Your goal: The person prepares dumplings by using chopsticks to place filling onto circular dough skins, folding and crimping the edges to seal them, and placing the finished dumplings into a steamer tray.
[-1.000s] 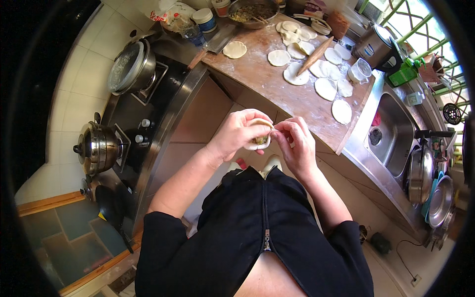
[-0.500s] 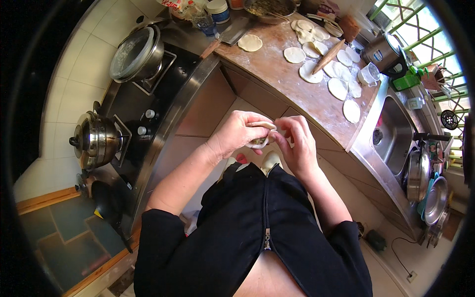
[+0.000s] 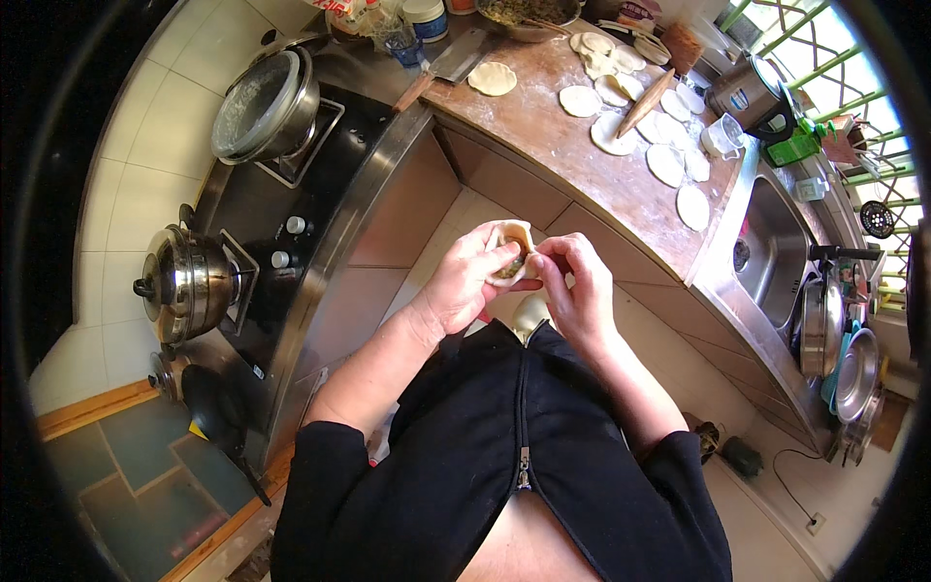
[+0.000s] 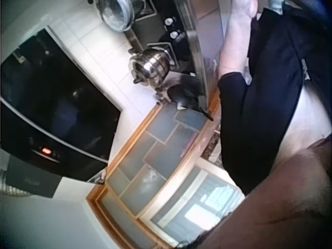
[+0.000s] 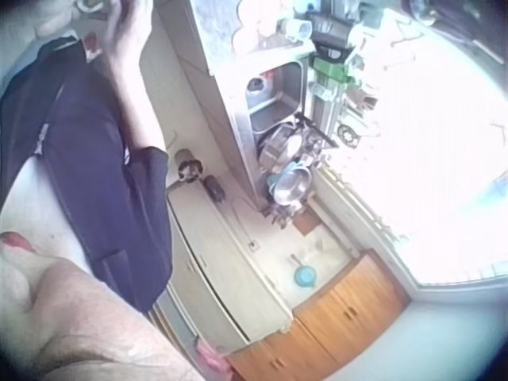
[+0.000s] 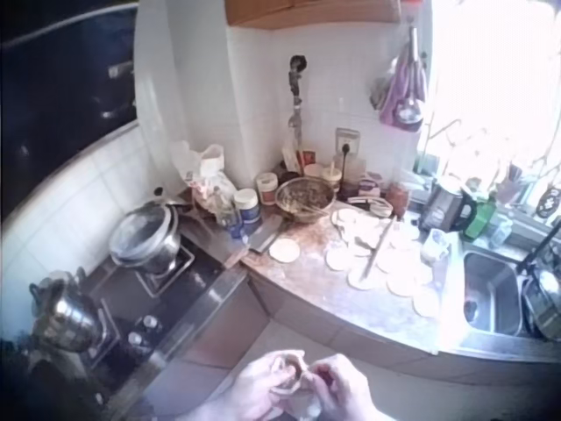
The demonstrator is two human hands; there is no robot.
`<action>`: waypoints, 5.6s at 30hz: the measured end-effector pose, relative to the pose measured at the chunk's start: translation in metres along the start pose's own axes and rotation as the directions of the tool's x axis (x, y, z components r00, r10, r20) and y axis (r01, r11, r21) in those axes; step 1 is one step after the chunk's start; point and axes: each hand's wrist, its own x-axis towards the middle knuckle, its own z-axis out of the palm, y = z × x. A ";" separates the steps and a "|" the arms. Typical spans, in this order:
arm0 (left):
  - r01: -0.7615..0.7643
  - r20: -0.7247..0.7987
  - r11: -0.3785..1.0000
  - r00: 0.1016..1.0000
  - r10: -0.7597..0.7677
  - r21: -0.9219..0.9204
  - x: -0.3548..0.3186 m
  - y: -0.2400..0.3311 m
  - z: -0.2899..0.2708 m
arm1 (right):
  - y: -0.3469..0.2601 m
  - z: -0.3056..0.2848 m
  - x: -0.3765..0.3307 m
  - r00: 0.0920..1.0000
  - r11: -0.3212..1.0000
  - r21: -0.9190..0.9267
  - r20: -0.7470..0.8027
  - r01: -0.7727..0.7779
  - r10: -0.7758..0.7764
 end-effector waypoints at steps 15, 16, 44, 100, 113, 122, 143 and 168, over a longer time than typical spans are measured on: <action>0.056 -0.081 0.959 0.996 -0.034 0.278 0.000 0.009 0.004 | -0.003 -0.022 0.010 0.948 0.934 -0.193 0.167 0.299 -0.270; 0.078 -0.097 0.950 0.994 -0.051 0.301 0.001 0.008 0.005 | -0.002 -0.024 0.010 0.926 0.908 -0.200 0.167 0.367 -0.338; 0.185 -0.115 0.809 0.983 -0.146 0.558 0.025 0.009 0.039 | 0.014 -0.053 0.006 0.936 0.909 -0.224 0.067 0.351 -0.345; 0.192 -0.112 0.886 0.981 -0.159 0.422 0.025 -0.001 0.030 | 0.003 -0.039 0.001 0.999 0.988 -0.147 -0.020 0.041 -0.045; 0.203 -0.231 0.832 0.969 -0.094 0.516 0.022 -0.002 0.037 | 0.007 -0.036 0.002 0.906 0.855 -0.314 0.045 0.413 -0.421; 0.143 -0.156 0.838 0.985 -0.070 0.527 0.017 0.002 0.036 | 0.000 -0.035 -0.003 1.000 0.990 -0.144 -0.032 -0.005 0.000; 0.158 -0.110 0.578 0.987 -0.118 0.800 0.017 0.021 0.029 | 0.002 -0.028 -0.006 0.996 0.983 -0.165 0.053 0.079 -0.071; 0.223 -0.242 0.717 0.967 -0.078 0.660 0.016 -0.002 0.025 | 0.006 -0.015 -0.013 0.996 0.979 -0.193 0.064 0.070 -0.059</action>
